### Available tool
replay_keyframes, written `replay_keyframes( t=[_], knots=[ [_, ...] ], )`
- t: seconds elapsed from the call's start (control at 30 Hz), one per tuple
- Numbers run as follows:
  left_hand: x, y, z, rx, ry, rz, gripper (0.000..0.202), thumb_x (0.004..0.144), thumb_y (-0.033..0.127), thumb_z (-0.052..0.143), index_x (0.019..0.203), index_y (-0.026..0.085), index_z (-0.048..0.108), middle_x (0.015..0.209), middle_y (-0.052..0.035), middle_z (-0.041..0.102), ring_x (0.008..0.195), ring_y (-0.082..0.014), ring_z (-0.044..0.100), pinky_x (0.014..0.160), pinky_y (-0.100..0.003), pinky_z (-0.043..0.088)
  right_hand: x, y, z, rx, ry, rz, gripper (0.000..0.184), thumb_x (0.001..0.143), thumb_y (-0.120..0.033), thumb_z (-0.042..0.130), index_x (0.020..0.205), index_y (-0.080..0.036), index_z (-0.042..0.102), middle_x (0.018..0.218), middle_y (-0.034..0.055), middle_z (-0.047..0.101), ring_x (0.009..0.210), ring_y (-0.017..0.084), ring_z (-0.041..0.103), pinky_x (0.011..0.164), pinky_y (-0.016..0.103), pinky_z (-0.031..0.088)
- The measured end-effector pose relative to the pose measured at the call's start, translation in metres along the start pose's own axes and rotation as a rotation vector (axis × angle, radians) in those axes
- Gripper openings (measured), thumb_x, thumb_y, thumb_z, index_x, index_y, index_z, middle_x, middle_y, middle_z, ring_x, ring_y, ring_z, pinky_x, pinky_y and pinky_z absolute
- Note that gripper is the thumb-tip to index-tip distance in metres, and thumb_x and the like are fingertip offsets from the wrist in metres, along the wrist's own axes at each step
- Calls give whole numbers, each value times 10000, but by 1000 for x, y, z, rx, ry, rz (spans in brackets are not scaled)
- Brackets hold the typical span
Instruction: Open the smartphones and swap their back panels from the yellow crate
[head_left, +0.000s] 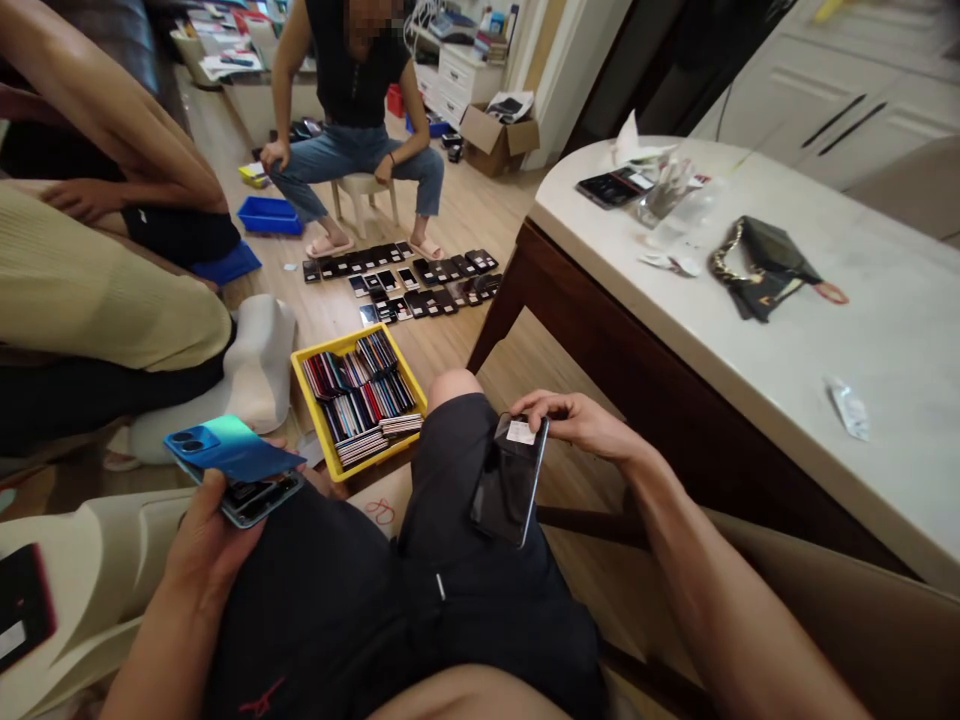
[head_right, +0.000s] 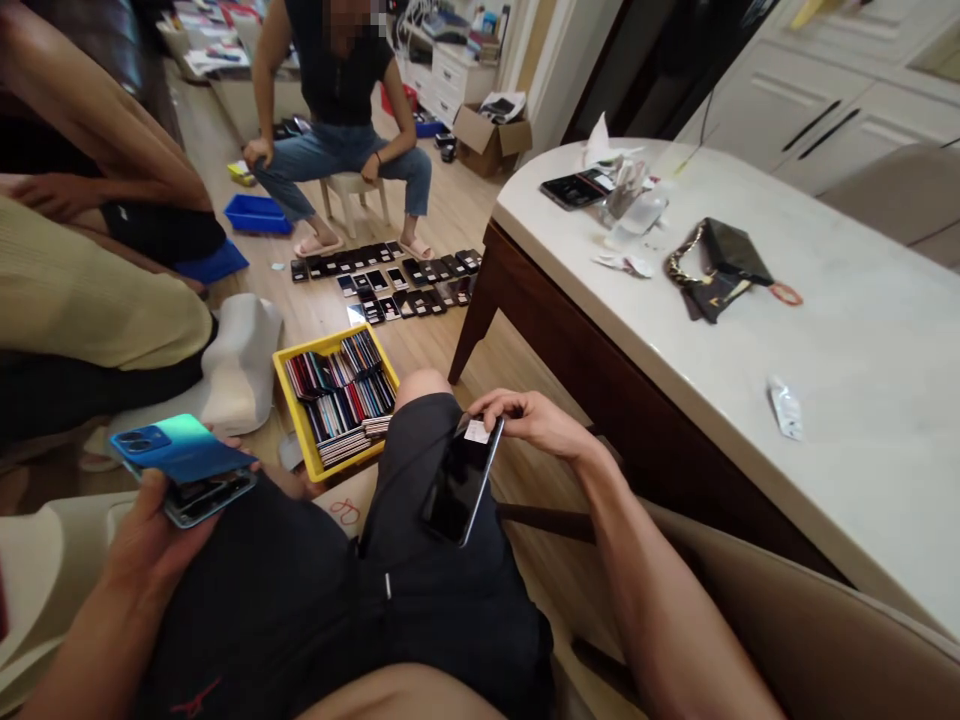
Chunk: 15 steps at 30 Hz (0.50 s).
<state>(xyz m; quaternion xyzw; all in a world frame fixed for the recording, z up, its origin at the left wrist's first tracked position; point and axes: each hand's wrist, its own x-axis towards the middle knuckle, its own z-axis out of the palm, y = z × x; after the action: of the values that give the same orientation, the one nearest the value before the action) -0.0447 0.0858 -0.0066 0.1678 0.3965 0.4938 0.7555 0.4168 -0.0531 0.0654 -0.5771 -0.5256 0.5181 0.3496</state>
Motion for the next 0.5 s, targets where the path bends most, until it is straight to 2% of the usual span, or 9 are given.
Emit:
replay_keyframes(
  t=[0.13, 0.3, 0.4, 0.5],
  knots=[
    [1, 0, -2, -24, 16, -15, 518, 877, 459, 734, 1305, 177, 662, 1089, -144, 787, 939, -302, 779, 882, -460, 648, -3, 11, 4, 18, 52, 3, 115, 844, -286, 740, 776, -194, 735, 1220, 88, 692, 1081, 258, 659, 938, 382, 483],
    [1, 0, -3, -25, 28, -17, 473, 959, 468, 611, 1317, 161, 651, 1085, -160, 783, 953, -304, 775, 869, -469, 650, -2, 10, 3, 25, 55, 9, 132, 832, -311, 759, 769, -195, 748, 1214, 95, 701, 1092, 275, 663, 948, 402, 481],
    [1, 0, -4, -31, 26, -29, 458, 956, 452, 625, 1317, 171, 653, 1114, -146, 782, 963, -292, 774, 931, -487, 626, 1, 8, 1, 44, 54, 11, 151, 832, -350, 774, 805, -202, 775, 1183, 94, 717, 1070, 268, 674, 940, 391, 486],
    [1, 0, -4, -36, 7, -16, 467, 894, 436, 721, 1290, 192, 673, 1132, -121, 783, 965, -287, 773, 1003, -522, 585, 5, 7, 0, 56, 55, 52, 224, 793, -384, 815, 924, -204, 805, 1100, 90, 744, 1016, 260, 682, 892, 364, 499]
  ],
)
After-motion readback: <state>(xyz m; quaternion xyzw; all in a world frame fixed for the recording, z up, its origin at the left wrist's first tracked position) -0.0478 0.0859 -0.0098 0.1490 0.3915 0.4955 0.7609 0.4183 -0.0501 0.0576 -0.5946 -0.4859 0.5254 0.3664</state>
